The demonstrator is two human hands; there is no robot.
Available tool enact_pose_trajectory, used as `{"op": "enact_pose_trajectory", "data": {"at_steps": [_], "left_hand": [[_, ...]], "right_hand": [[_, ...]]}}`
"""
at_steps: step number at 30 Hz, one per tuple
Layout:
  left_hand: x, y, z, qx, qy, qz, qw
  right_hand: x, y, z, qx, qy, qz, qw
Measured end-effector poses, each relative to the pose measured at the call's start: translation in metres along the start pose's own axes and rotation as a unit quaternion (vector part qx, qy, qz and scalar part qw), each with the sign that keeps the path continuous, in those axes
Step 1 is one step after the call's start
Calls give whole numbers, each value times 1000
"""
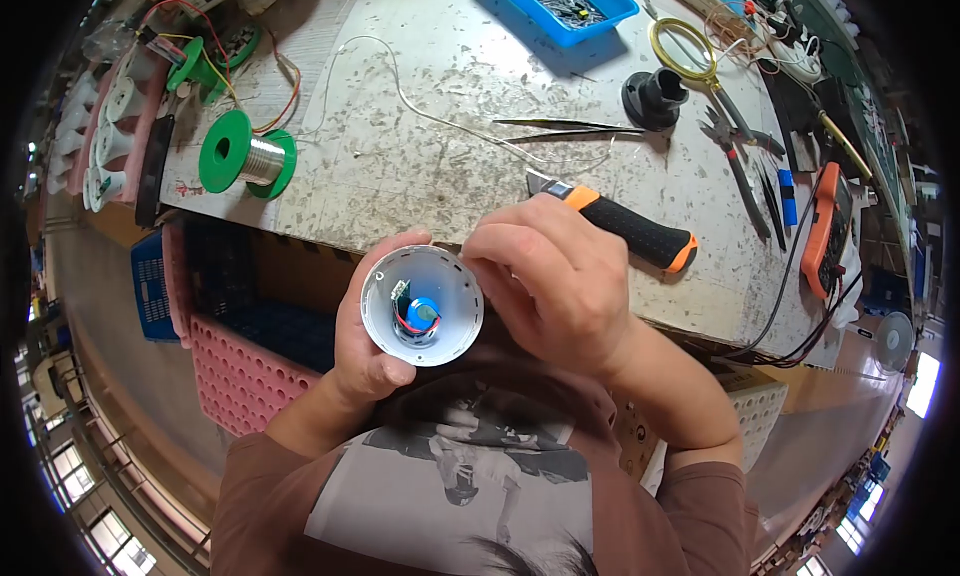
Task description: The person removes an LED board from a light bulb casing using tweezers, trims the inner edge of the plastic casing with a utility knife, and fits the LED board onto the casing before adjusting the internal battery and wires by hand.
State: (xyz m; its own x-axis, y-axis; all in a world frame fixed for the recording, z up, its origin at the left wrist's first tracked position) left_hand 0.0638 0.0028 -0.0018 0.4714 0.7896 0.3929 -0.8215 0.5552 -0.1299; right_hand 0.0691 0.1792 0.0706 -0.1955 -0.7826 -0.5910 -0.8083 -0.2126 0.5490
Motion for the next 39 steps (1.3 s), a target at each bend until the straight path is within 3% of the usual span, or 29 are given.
{"op": "enact_pose_trajectory", "data": {"at_steps": [2,4,5,6,8,9,14,16,23,29,35,39], "left_hand": [[2,-2,-6,2,-6,-3,1000],[4,-2,-8,5,-11,-6,1000],[5,-1,-8,5,-21,-8,1000],[6,0,-7,5,-31,-9,999],[7,0,-9,11,-60,-33,998],[10,0,-9,18,-90,-56,994],[17,5,0,1,-119,-50,992],[21,8,4,-30,-133,-5,991],[23,6,-8,-30,-168,-37,985],[17,7,-6,-27,-105,-62,992],[13,4,-2,-12,-76,-70,995],[14,2,3,-28,-11,-49,998]], "right_hand": [[0,-11,0,21,35,-3,999],[7,-27,19,228,274,18,934],[10,-37,27,253,333,-28,908],[10,-41,31,253,333,-27,908],[18,-47,34,259,521,-41,812],[19,-50,33,258,552,-68,790],[27,-50,31,258,634,-71,725],[26,-50,26,248,671,-80,694],[23,-53,29,184,649,-115,730],[25,-53,31,246,597,-108,756],[-9,-39,39,288,590,2,754],[-10,-31,23,290,544,-32,787]]}}
Point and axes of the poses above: each hand's wrist, its own y-axis towards the middle knuckle, its own x-axis out of the palm, z = x × y, the point moved 6 cm from there along y, towards the middle knuckle, and after that the axes turned 4 degrees about -z, right-handed, at the moved point
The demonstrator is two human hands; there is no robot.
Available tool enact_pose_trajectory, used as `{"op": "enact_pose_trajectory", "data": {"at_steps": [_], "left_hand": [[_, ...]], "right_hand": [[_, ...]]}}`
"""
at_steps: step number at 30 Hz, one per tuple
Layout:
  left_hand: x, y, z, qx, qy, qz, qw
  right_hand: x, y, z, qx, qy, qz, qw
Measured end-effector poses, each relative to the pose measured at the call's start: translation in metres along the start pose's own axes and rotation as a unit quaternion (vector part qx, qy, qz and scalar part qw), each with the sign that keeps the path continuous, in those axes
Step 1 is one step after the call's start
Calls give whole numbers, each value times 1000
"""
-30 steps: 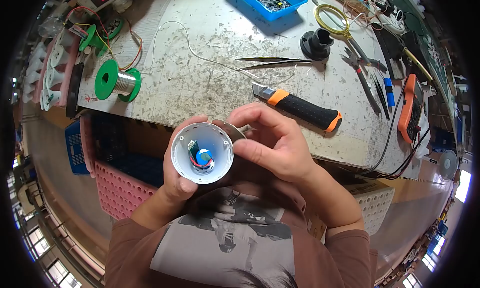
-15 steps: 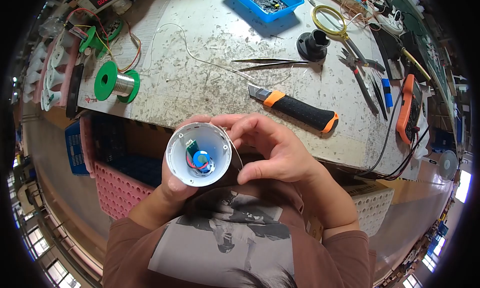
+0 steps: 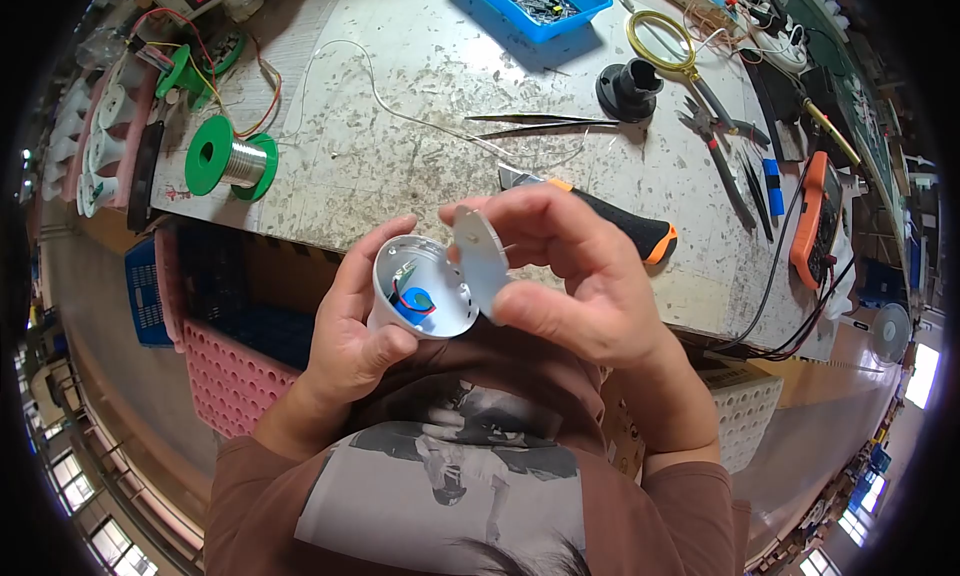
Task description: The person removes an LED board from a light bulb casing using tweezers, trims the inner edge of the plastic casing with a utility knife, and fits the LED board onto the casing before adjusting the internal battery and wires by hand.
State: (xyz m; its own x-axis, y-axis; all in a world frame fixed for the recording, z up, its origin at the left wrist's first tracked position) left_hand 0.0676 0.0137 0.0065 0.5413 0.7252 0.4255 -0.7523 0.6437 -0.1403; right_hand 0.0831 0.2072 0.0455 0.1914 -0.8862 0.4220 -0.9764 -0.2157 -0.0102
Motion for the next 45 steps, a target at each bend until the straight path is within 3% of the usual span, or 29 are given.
{"op": "enact_pose_trajectory", "data": {"at_steps": [1,3,4,5,11,22,36,41,45], "left_hand": [[-2,-1,1,7,41,16,999],[-7,-2,-1,14,80,36,996],[-9,-3,-1,55,138,31,988],[-9,-4,2,95,196,25,976],[-9,-7,5,116,242,29,963],[-4,-6,14,170,305,38,936],[0,-5,18,181,362,64,912],[-1,-4,11,165,320,73,930],[-5,-3,4,147,291,86,941]], "right_hand": [[0,0,0,2,-1,-1,1000],[1,2,-2,-27,-179,-18,983],[0,2,0,-36,-204,-12,978],[-1,3,1,-36,-204,-14,978],[-2,3,5,-35,-203,-28,978],[13,3,-4,-79,-327,-43,941],[14,-9,7,-132,-314,14,940],[17,-10,9,-136,-305,27,942],[16,-9,17,-103,-221,59,968]]}}
Point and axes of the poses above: each hand's wrist, its own y-axis towards the middle knuckle, its own x-axis out of the palm, z = x × y, the point moved 6 cm from there along y, towards the middle knuckle, and after that the axes turned 4 degrees about -z, right-handed, at the moved point
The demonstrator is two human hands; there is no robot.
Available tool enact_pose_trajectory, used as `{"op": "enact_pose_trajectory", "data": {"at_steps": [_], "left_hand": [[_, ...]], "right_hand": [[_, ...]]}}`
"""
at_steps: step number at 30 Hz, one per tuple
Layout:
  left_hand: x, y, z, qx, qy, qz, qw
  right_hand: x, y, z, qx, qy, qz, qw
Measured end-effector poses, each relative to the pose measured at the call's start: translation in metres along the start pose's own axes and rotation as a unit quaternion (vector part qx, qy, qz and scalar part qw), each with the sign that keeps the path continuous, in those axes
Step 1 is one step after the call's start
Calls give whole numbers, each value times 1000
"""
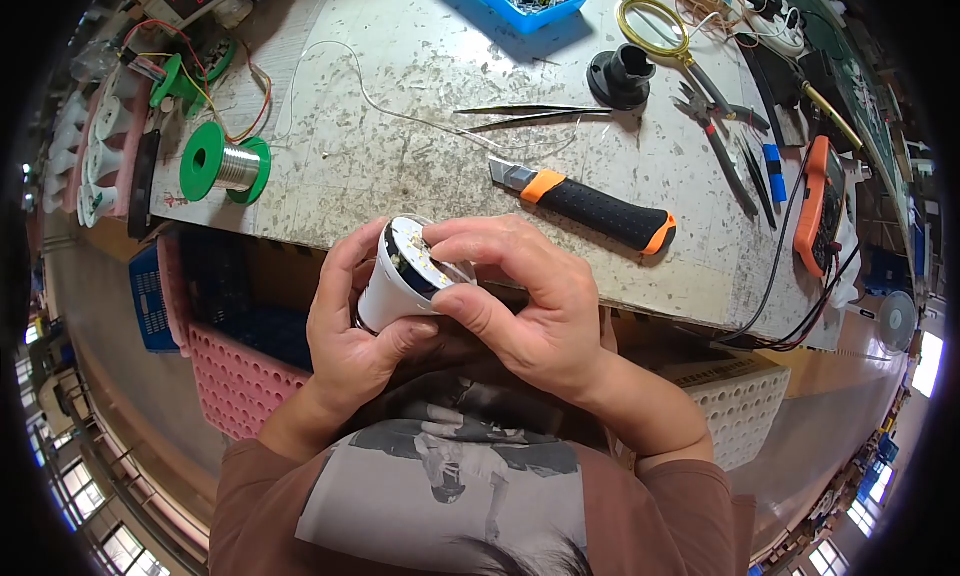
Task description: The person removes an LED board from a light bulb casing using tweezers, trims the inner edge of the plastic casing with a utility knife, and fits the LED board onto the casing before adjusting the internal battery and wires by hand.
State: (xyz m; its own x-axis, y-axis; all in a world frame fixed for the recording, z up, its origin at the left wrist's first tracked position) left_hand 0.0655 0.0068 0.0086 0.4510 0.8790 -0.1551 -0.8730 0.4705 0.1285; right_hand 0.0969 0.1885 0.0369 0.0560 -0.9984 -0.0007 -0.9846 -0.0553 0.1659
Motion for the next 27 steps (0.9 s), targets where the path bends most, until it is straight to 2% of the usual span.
{"op": "enact_pose_trajectory", "data": {"at_steps": [2,4,16,27], "left_hand": [[-1,0,-2,-6,-7,9,1000],[-2,0,-4,-7,-1,11,1000],[-4,1,-2,21,41,28,999],[-3,0,1,49,76,37,995]], "right_hand": [[3,0,0,-10,13,0,1000],[5,0,7,51,133,17,990],[10,2,14,45,190,23,981],[12,-4,14,24,144,60,988]]}}
Point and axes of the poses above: each hand's wrist, its own y-axis towards the middle knuckle, its own x-axis out of the palm, z = x × y, the point moved 6 cm from there along y, towards the middle knuckle, and after that the axes turned 4 degrees about -z, right-handed, at the moved point
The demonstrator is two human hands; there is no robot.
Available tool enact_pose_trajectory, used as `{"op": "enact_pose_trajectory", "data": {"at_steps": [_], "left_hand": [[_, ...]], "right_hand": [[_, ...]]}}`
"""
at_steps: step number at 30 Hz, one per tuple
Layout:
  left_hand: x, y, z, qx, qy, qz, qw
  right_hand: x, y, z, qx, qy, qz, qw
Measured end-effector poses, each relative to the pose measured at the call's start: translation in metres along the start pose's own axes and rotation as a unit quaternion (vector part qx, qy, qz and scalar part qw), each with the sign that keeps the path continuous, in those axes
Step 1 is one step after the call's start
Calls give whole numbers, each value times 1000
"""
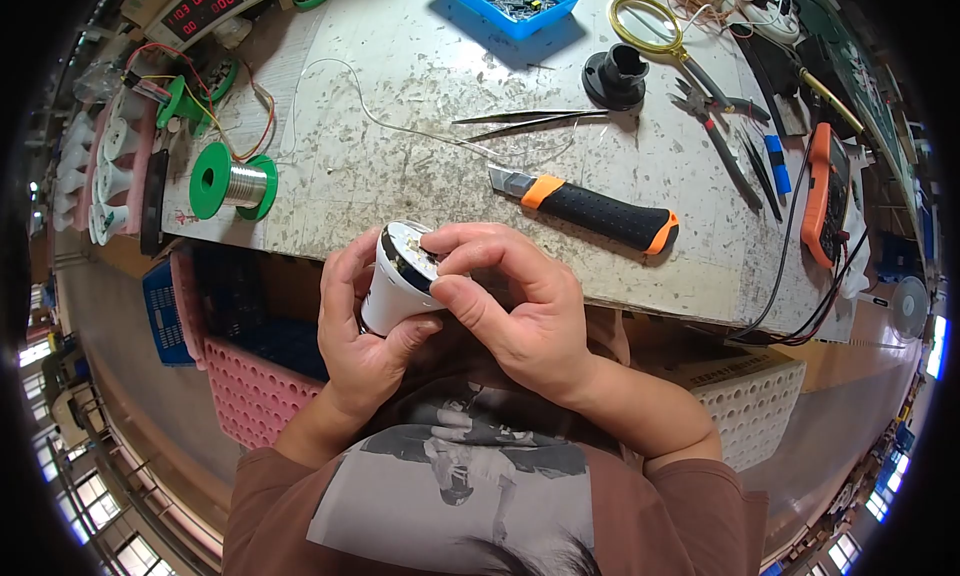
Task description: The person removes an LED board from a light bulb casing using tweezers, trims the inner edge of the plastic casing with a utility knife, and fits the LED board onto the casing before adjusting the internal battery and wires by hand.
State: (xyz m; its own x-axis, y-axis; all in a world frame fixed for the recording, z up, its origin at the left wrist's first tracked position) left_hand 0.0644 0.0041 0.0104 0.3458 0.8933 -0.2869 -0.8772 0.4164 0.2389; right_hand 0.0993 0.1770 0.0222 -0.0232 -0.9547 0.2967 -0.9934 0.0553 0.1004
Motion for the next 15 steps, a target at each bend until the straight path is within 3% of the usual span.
{"op": "enact_pose_trajectory", "data": {"at_steps": [15], "left_hand": [[2,-1,3,22,42,16,999]], "right_hand": [[-5,-2,3,-22,-52,14,998]]}}
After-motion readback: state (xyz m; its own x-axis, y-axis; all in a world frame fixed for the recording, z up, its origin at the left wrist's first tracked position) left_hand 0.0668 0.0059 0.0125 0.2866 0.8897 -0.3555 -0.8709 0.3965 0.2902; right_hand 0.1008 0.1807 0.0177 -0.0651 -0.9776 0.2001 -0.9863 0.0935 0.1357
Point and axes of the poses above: each hand's wrist, its own y-axis towards the middle knuckle, its own x-axis out of the palm, z = x × y, the point moved 6 cm from there along y, towards the middle knuckle, and after that the axes turned 4 degrees about -z, right-handed, at the moved point
